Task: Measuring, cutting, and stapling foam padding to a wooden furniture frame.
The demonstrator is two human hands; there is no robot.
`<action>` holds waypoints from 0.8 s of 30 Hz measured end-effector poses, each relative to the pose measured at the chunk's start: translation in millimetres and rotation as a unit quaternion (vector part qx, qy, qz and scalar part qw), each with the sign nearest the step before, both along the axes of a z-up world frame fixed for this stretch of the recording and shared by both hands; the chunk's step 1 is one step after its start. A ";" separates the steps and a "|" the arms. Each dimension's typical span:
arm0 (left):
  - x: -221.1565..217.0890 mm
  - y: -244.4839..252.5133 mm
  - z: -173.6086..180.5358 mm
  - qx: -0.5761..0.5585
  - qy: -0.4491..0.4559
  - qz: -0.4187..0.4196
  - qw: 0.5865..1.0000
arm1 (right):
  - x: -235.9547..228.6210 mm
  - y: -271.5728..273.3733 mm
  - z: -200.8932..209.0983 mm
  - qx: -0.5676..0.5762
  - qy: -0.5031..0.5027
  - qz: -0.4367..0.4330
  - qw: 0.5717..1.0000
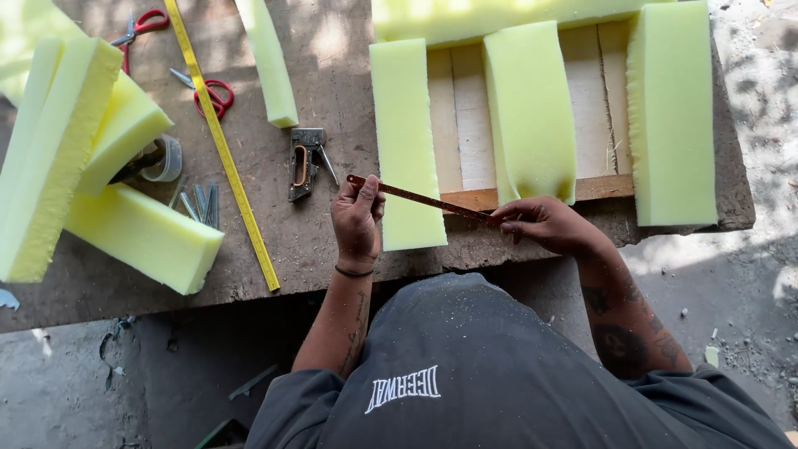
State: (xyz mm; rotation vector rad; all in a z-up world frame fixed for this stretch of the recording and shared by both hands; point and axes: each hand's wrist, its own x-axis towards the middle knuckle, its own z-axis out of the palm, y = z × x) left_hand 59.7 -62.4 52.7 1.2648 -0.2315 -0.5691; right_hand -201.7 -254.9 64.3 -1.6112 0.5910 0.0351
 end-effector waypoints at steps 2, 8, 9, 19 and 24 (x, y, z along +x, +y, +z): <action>-1.7 3.3 -4.5 -0.003 -0.004 0.012 1.000 | 6.3 2.1 12.9 -0.027 0.009 0.017 0.999; -3.9 39.3 -26.0 0.040 -0.047 0.031 0.998 | 25.1 7.8 -46.2 -0.185 -0.041 -0.003 0.982; -4.4 49.6 -33.8 0.059 -0.050 0.049 0.996 | 29.6 14.2 -57.1 -0.209 -0.076 -0.035 0.974; -51.3 103.5 -141.8 0.300 -0.048 0.024 0.952 | 81.9 60.6 -129.1 -0.381 -0.118 -0.001 0.917; -56.7 88.3 -139.6 0.309 -0.074 -0.059 0.946 | 103.3 68.3 -125.4 -0.407 -0.134 0.046 0.902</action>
